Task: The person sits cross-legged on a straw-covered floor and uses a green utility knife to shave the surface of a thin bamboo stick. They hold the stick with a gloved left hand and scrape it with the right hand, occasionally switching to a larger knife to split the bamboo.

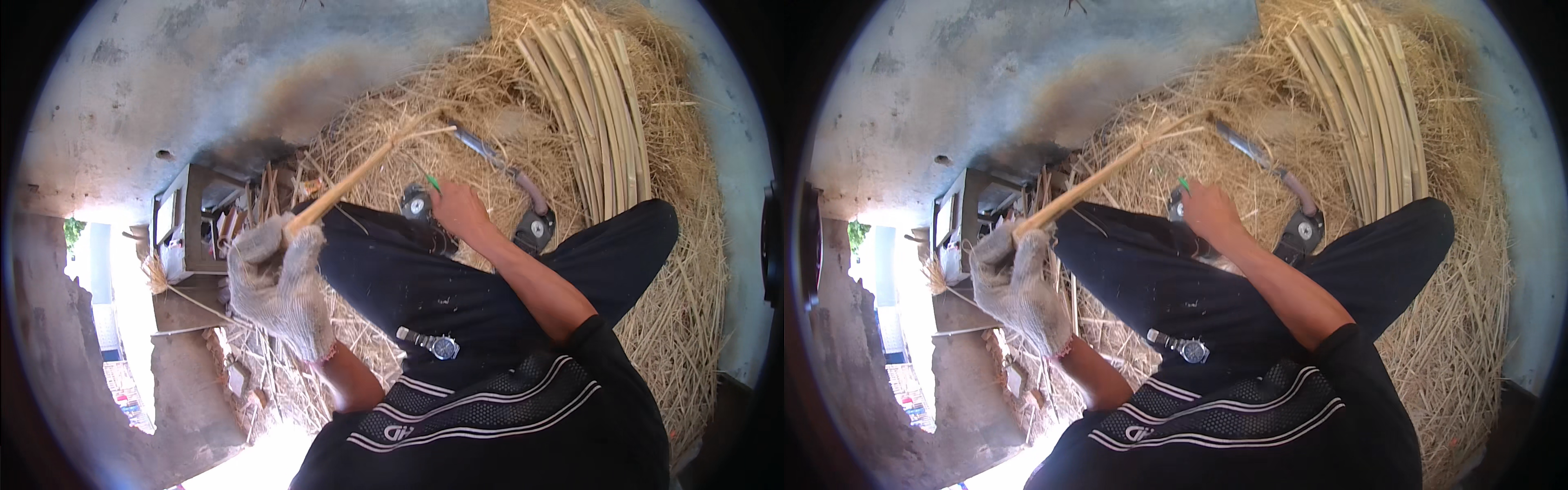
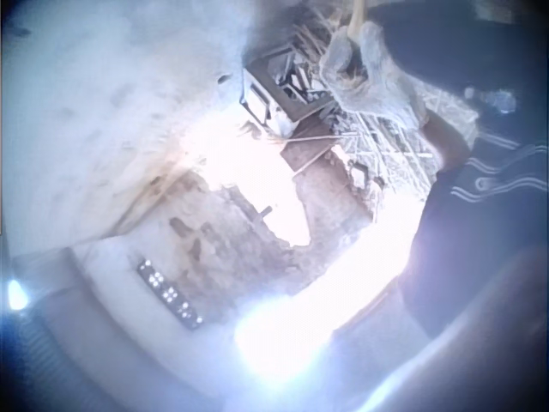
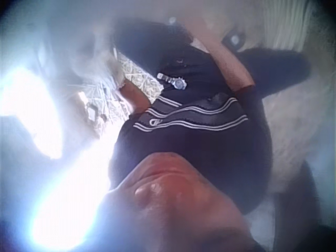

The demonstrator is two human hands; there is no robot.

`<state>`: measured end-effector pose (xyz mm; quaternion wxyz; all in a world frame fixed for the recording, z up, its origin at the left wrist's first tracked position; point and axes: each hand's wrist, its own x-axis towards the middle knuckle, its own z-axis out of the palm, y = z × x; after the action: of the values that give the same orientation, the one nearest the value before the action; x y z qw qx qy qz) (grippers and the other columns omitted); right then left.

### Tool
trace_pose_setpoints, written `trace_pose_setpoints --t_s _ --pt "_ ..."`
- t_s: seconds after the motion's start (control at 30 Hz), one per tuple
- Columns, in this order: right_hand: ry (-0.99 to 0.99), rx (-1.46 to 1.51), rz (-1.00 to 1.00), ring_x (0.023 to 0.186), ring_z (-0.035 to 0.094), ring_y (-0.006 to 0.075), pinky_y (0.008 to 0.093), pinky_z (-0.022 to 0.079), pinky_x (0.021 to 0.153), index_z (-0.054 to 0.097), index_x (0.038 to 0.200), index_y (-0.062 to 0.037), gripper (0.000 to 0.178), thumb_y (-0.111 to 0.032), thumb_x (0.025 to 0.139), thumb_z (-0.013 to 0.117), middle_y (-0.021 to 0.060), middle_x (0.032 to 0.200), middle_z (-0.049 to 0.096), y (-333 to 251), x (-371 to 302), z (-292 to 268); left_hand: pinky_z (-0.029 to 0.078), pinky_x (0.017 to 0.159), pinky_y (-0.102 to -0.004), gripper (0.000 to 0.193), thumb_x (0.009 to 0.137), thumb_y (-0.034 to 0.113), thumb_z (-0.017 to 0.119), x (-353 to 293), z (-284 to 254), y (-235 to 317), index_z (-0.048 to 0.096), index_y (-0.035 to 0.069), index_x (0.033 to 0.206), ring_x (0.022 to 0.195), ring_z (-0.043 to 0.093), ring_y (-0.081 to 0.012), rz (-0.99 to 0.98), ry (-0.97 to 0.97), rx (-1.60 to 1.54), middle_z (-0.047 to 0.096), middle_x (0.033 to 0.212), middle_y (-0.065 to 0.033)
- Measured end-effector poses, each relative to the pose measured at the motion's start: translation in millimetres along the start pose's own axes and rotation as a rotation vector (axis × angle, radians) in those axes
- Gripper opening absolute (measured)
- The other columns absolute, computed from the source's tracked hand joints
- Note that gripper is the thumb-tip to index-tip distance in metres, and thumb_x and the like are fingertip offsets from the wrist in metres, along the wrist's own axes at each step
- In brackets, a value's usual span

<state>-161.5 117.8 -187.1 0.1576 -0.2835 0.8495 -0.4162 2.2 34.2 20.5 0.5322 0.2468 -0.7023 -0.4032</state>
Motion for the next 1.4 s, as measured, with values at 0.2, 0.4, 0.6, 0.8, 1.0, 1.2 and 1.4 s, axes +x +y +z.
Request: trace_pose_setpoints --t_s 0.2,0.4,0.6,0.8,1.0,1.2,1.4 --pt "-0.023 0.132 -0.099 0.061 0.062 0.0435 0.0531 0.049 0.059 0.054 0.101 -0.0010 0.027 -0.028 0.099 0.051 0.0231 0.064 0.061 -54.7 -44.2 -50.0 0.058 0.066 -0.0253 0.033 0.071 0.000 0.085 -8.0 9.5 -0.6 0.062 -0.002 0.095 0.078 0.067 -0.0166 0.040 0.022 0.062 0.067 0.092 -0.0132" --pt "0.094 0.268 -0.429 0.057 0.061 0.0426 0.0504 0.048 0.053 0.051 0.102 -0.0024 0.021 -0.023 0.098 0.053 0.0213 0.060 0.059 -110.1 -54.8 -58.8 0.054 0.071 -0.0259 0.026 0.078 -0.001 0.077 -9.3 10.2 -3.7 0.061 -0.005 0.098 0.081 0.062 -0.0160 0.156 -0.042 0.151 0.066 0.095 -0.0121" --pt "0.140 0.029 -0.267 0.055 0.062 0.0409 0.0507 0.050 0.053 0.052 0.097 -0.0018 0.016 -0.017 0.095 0.056 0.0202 0.058 0.059 -79.5 -20.2 -28.9 0.057 0.068 -0.0263 0.033 0.072 0.000 0.083 -4.5 12.0 -6.2 0.060 -0.003 0.096 0.080 0.068 -0.0182 0.040 0.066 0.022 0.066 0.092 -0.0158" --pt "0.075 -0.059 -0.296 0.058 0.062 0.0444 0.0524 0.050 0.054 0.053 0.101 -0.0029 0.020 -0.022 0.097 0.053 0.0242 0.062 0.060 -65.5 -3.4 -39.5 0.059 0.069 -0.0276 0.035 0.072 0.000 0.084 -1.2 10.7 -2.1 0.061 -0.004 0.098 0.082 0.069 -0.0187 0.074 0.037 0.088 0.069 0.095 -0.0189" --pt "0.077 0.016 -0.324 0.058 0.062 0.0468 0.0535 0.050 0.054 0.053 0.102 -0.0031 0.021 -0.024 0.098 0.053 0.0254 0.061 0.059 -74.3 -4.7 -42.5 0.061 0.075 -0.0316 0.030 0.078 -0.001 0.078 -4.6 2.4 -6.3 0.059 -0.006 0.101 0.088 0.069 -0.0220 0.103 -0.071 0.107 0.068 0.098 -0.0192" --pt "0.125 -0.105 -0.234 0.059 0.062 0.0459 0.0536 0.049 0.055 0.053 0.100 -0.0023 0.021 -0.023 0.096 0.055 0.0244 0.061 0.059 -41.4 18.8 -30.0 0.062 0.075 -0.0329 0.028 0.080 0.000 0.076 -3.0 3.4 -5.2 0.059 -0.005 0.101 0.084 0.070 -0.0241 0.121 -0.115 0.096 0.068 0.100 -0.0206" --pt "0.082 0.162 -0.388 0.062 0.063 0.0462 0.0554 0.050 0.057 0.056 0.101 -0.0068 0.020 -0.026 0.098 0.054 0.0239 0.063 0.061 -83.7 -19.3 -27.0 0.062 0.076 -0.0323 0.028 0.081 0.001 0.076 -7.6 2.4 -4.3 0.059 -0.007 0.103 0.088 0.070 -0.0252 0.116 -0.091 0.029 0.068 0.101 -0.0207"
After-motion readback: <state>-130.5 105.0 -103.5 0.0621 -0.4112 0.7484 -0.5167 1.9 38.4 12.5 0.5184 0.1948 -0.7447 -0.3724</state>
